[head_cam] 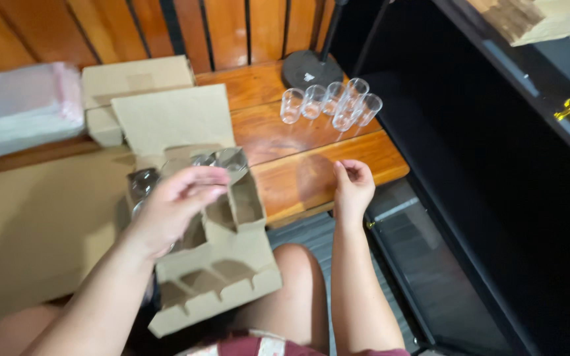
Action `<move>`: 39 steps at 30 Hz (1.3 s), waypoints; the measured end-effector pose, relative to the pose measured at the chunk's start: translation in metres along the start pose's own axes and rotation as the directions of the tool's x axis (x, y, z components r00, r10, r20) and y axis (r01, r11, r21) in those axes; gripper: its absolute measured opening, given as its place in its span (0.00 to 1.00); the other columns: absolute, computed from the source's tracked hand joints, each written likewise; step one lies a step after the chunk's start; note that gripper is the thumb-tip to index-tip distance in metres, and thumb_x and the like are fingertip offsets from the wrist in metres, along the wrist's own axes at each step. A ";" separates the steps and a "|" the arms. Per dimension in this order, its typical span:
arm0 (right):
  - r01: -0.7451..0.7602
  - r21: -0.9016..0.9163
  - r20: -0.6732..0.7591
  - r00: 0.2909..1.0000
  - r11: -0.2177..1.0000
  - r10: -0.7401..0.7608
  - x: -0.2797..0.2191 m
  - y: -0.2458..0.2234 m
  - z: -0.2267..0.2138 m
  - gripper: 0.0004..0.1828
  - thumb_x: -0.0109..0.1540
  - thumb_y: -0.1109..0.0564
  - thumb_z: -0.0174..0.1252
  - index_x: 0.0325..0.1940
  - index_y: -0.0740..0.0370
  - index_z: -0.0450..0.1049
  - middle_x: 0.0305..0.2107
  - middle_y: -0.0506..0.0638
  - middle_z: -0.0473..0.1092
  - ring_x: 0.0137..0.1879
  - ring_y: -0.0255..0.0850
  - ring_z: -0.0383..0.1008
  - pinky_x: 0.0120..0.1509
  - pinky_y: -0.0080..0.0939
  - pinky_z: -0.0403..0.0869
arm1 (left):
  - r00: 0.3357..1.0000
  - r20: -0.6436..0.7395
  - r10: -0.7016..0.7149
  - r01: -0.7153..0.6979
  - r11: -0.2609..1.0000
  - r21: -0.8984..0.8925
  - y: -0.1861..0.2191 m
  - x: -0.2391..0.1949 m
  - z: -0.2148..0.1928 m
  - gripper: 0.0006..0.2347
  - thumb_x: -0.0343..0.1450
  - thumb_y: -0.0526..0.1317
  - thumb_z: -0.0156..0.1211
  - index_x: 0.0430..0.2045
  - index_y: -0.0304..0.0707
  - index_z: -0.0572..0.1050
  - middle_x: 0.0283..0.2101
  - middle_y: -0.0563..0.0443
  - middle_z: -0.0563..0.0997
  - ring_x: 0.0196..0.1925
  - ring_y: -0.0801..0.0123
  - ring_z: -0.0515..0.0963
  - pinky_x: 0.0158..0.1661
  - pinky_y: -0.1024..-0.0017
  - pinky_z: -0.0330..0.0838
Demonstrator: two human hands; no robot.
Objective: The person unpacks small clear glasses from a cardboard box with dividers and places them on a wooden table. They remove the glasses one by one and arrange them in neat rows on the table surface.
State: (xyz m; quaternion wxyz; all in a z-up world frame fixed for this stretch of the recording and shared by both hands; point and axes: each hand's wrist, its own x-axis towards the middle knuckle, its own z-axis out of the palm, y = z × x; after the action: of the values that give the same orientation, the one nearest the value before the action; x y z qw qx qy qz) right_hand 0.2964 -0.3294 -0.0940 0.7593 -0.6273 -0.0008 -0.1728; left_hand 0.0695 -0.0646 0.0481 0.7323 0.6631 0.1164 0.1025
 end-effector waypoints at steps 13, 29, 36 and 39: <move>-0.013 -0.023 0.502 0.865 1.000 0.023 -0.123 -0.119 0.092 0.11 0.60 0.68 0.70 0.44 0.68 0.77 0.31 0.49 0.72 0.38 0.32 0.77 0.46 0.31 0.81 | 0.940 -0.305 0.154 -0.016 0.912 0.411 -0.038 -0.078 -0.103 0.13 0.71 0.35 0.68 0.50 0.39 0.80 0.45 0.47 0.83 0.44 0.67 0.82 0.49 0.71 0.78; 0.635 -0.345 0.916 0.388 0.691 0.101 -0.229 -0.128 0.130 0.20 0.55 0.62 0.68 0.52 0.59 0.80 0.45 0.55 0.75 0.48 0.53 0.81 0.49 0.48 0.83 | 0.982 -0.143 0.126 0.030 0.638 0.770 -0.053 -0.098 -0.107 0.14 0.67 0.37 0.69 0.46 0.35 0.79 0.52 0.45 0.76 0.50 0.57 0.84 0.50 0.64 0.81; 0.620 -0.374 0.920 0.344 0.690 0.189 -0.224 -0.119 0.137 0.22 0.57 0.65 0.67 0.56 0.61 0.78 0.48 0.59 0.74 0.50 0.57 0.81 0.50 0.50 0.82 | 0.982 -0.156 0.107 0.050 0.650 0.758 -0.054 -0.094 -0.103 0.16 0.66 0.36 0.69 0.47 0.31 0.79 0.51 0.44 0.75 0.49 0.56 0.84 0.49 0.68 0.82; 0.608 -0.359 0.927 0.321 0.708 0.195 -0.223 -0.120 0.140 0.25 0.54 0.64 0.71 0.56 0.62 0.78 0.47 0.60 0.74 0.50 0.60 0.80 0.50 0.52 0.82 | 0.982 -0.160 0.098 0.055 0.667 0.743 -0.048 -0.094 -0.101 0.17 0.65 0.35 0.70 0.46 0.29 0.79 0.51 0.41 0.75 0.49 0.55 0.84 0.48 0.70 0.82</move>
State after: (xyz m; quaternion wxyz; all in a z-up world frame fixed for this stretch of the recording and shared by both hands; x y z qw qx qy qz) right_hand 0.0856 -0.1561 0.0015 0.3076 -0.8257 -0.4571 0.1206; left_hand -0.0514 -0.0022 -0.0062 0.3827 0.8926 0.2081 0.1165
